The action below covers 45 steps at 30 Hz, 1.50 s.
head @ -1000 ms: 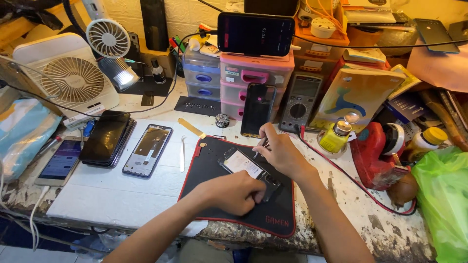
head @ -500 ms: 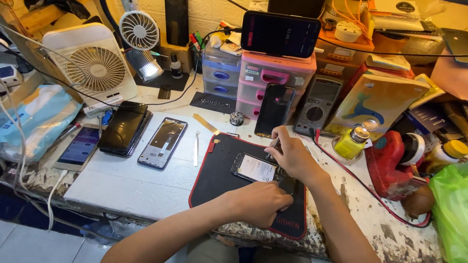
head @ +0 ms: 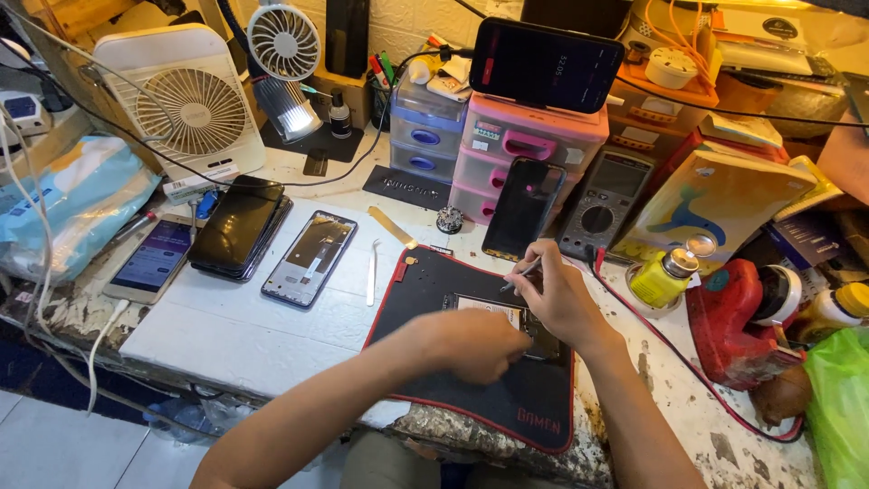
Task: Reassembling a mobile phone by installing the battery and connecting internal ribbon cables on a repair bench.
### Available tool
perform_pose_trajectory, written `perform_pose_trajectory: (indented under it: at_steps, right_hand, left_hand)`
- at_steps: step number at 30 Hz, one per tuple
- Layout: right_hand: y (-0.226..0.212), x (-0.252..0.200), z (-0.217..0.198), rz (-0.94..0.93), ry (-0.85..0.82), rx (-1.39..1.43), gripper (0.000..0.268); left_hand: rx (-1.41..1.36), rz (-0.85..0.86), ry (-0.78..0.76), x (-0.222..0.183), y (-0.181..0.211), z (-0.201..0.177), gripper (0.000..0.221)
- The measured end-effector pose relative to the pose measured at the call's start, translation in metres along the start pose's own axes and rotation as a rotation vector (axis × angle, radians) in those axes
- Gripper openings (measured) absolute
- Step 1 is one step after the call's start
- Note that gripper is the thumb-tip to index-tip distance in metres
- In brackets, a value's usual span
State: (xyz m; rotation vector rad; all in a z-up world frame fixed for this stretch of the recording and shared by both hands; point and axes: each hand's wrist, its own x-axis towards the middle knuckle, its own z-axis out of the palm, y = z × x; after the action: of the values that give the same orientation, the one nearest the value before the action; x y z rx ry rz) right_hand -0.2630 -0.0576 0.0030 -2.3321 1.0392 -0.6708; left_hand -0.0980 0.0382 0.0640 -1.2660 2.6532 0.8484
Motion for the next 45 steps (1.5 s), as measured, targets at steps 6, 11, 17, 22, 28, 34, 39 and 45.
perform_pose_trajectory:
  at_steps: [6,11,17,22,28,34,39,45]
  right_hand:
    - [0.000,0.023,0.022,-0.103,0.108,0.037,0.031]
    - [-0.016,0.047,0.040,-0.112,0.057,0.104,0.031]
    - [-0.017,0.053,0.055,-0.098,0.074,0.172,0.034]
    - [-0.014,0.044,0.059,-0.103,0.112,0.196,0.033]
    - [-0.012,0.038,0.062,-0.076,0.102,0.154,0.035]
    - [-0.008,0.036,0.074,-0.119,0.058,0.162,0.033]
    - [-0.008,0.035,0.079,-0.124,0.002,0.154,0.035]
    - [-0.012,0.032,0.078,-0.142,0.089,0.167,0.035]
  left_hand:
    - [-0.165,-0.225,0.360,-0.026,-0.102,-0.041,0.028]
    - [-0.215,-0.373,0.635,-0.034,-0.187,-0.011,0.021]
    - [-0.163,-0.513,0.736,-0.045,-0.235,-0.008,0.019]
    - [-0.130,-0.531,0.775,-0.043,-0.237,-0.002,0.018]
    - [-0.100,-0.541,0.700,-0.036,-0.215,0.006,0.018]
    - [-0.144,-0.439,0.646,-0.033,-0.178,0.000,0.019]
    - [-0.155,-0.326,0.607,-0.030,-0.175,0.001,0.017]
    - [-0.234,-0.164,0.568,-0.037,-0.150,-0.010,0.018]
